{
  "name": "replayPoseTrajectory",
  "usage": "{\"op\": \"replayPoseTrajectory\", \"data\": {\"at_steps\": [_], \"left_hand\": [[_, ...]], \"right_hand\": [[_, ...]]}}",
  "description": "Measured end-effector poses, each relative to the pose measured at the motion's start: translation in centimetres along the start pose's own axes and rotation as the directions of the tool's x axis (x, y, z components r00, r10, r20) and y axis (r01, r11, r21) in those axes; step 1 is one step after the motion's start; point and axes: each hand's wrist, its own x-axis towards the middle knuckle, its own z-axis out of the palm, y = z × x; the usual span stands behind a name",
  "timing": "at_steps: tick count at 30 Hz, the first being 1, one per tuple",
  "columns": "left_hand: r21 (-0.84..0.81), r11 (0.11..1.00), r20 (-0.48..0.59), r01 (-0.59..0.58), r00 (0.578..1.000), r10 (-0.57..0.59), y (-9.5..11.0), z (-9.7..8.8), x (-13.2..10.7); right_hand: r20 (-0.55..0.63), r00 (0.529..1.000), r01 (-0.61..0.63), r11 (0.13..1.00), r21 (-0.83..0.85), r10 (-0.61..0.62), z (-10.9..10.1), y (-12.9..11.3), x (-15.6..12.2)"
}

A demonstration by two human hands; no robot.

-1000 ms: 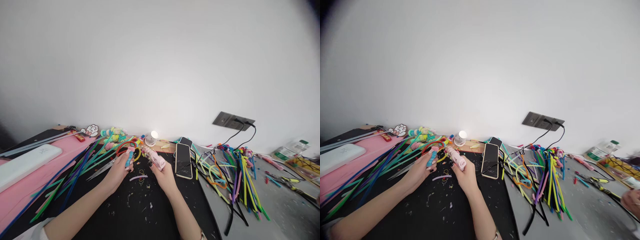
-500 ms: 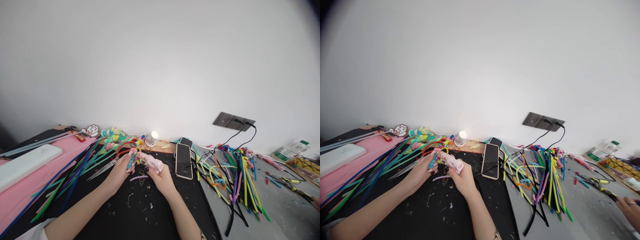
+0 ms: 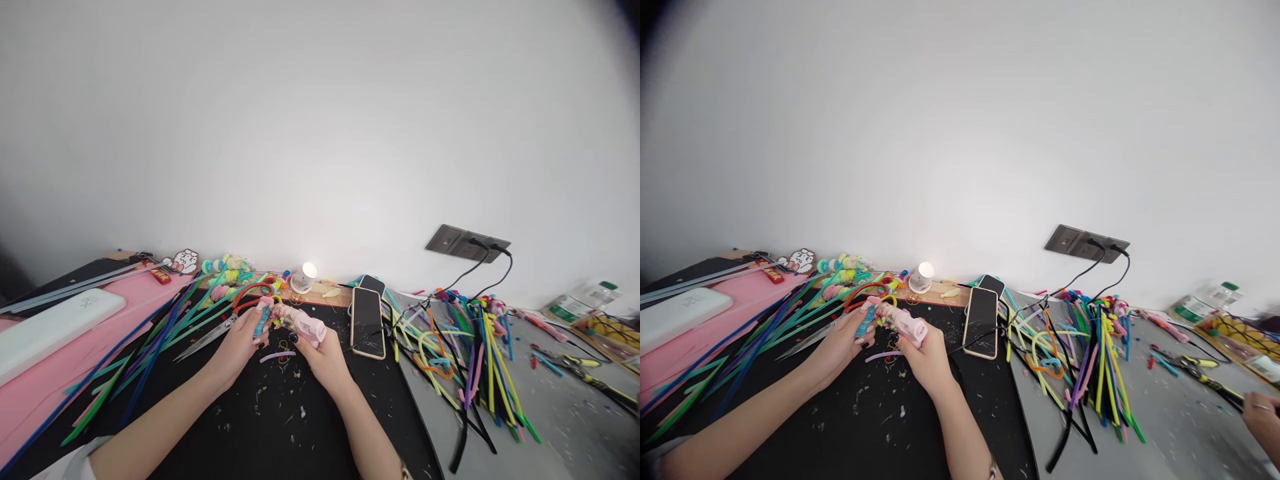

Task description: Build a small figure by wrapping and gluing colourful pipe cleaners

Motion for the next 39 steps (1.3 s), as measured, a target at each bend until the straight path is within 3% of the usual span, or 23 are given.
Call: {"op": "replayPoseTrajectory", "data": {"at_steps": [12, 21, 39], "left_hand": [[-0.002, 1.000, 0.005, -0.019, 1.000, 0.019, -0.07, -0.13, 0.09], [-0.016, 0.999, -0.053, -0.033, 0.998, 0.032, -0.16, -0.24, 0.63], [0.112, 0.993, -0.008, -0.023, 1.000, 0.024, -0.12, -0.34, 0.20]], "right_hand": [[0.001, 1.000, -0.023, 1.000, -0.020, 0.023, 0.00, -0.16, -0.02], [-0.025, 0.999, -0.028, 0.997, -0.078, 0.026, -0.08, -0.23, -0.08], [-0.021, 1.000, -0.022, 0.997, -0.069, 0.020, -0.05, -0.66, -0.08]]}}
